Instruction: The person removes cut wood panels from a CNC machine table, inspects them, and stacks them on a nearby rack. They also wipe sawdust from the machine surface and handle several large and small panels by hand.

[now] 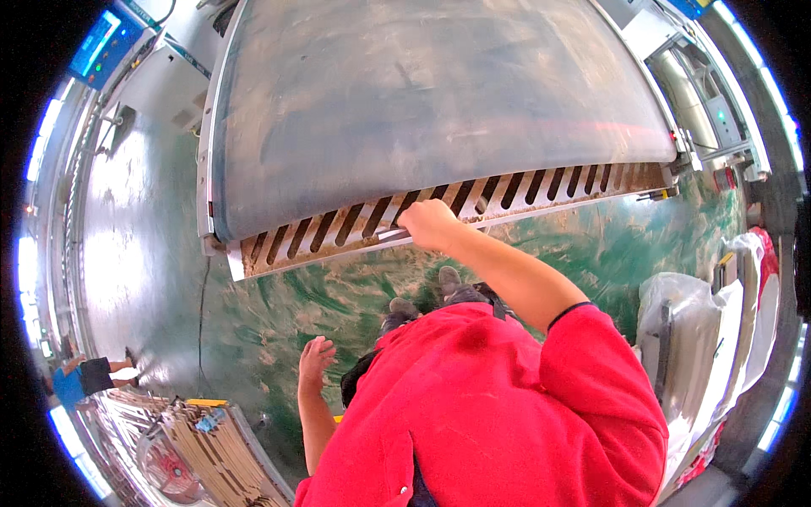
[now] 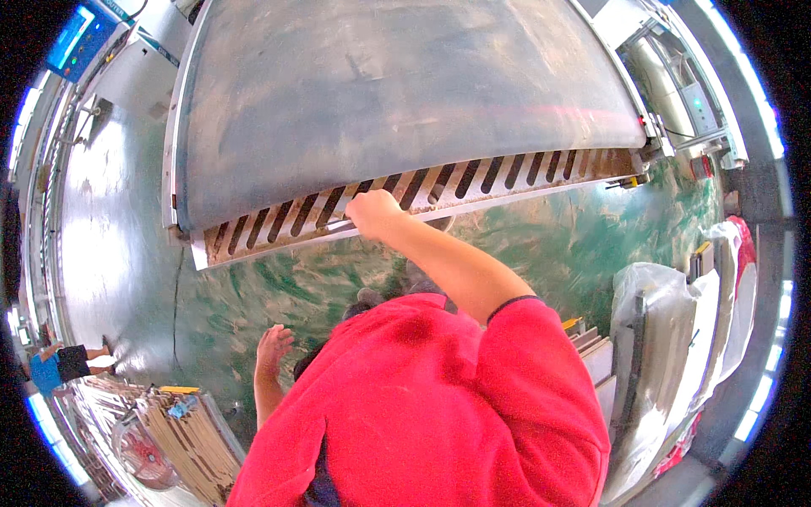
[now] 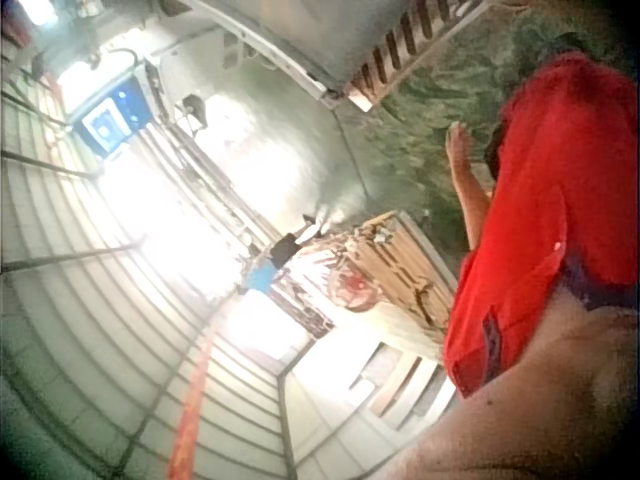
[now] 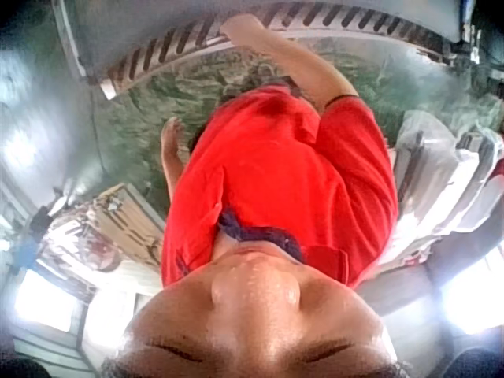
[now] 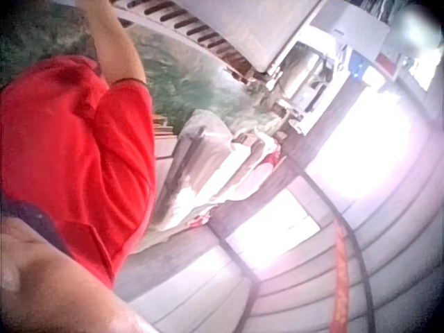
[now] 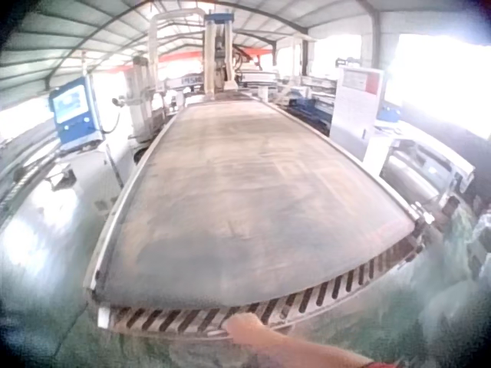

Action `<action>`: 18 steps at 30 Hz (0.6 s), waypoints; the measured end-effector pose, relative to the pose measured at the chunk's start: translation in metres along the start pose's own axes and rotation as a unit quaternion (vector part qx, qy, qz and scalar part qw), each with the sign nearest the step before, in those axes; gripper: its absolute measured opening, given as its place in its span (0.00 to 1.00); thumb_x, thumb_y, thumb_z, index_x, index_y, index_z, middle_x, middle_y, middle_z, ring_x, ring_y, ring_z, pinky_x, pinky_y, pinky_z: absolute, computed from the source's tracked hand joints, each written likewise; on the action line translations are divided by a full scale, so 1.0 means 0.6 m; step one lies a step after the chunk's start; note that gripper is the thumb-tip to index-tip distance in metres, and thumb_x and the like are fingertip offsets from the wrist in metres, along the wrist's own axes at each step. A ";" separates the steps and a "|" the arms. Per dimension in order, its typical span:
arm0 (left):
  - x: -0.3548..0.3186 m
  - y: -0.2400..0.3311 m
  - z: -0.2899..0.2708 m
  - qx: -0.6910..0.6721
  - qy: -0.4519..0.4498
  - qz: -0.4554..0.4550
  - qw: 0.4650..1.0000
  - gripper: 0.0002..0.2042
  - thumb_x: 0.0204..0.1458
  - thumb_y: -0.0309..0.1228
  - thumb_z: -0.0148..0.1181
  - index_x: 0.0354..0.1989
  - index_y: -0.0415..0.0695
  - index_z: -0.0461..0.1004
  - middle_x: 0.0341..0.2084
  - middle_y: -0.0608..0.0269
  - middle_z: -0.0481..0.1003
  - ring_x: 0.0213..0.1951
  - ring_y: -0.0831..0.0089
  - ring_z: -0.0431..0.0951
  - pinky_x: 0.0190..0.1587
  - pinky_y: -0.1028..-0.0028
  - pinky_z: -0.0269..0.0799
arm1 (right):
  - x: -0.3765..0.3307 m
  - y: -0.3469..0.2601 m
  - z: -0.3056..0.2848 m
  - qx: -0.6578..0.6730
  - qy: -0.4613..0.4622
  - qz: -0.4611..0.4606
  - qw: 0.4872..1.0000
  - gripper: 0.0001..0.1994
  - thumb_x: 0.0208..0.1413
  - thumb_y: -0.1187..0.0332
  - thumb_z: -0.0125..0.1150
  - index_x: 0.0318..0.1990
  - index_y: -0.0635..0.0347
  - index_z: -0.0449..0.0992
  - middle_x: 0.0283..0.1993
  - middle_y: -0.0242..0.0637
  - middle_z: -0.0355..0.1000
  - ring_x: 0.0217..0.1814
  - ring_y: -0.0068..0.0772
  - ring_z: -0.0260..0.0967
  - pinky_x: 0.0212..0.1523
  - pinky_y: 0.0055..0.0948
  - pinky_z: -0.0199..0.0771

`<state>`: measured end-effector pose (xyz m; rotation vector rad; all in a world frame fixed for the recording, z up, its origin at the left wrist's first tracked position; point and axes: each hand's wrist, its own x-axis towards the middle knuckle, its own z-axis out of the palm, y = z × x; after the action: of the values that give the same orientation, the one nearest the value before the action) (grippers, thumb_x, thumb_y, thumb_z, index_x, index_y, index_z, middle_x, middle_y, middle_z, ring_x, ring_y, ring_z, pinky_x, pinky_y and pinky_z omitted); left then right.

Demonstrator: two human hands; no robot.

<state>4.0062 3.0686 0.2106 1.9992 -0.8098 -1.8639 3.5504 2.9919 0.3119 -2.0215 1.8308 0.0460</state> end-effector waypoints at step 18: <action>0.051 0.021 -0.032 0.026 -0.022 0.049 0.998 0.21 0.58 0.45 0.58 0.54 0.45 0.70 0.47 0.59 0.77 0.46 0.64 0.78 0.45 0.62 0.72 | -0.174 0.155 0.005 -0.012 0.111 0.192 0.975 0.18 0.49 0.72 0.57 0.50 0.55 0.78 0.50 0.41 0.74 0.59 0.46 0.67 0.55 0.43 0.72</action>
<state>4.0228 3.0374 0.1951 1.9184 -0.9606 -1.8553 3.4478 3.0869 0.3143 -1.7144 2.3520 -0.0504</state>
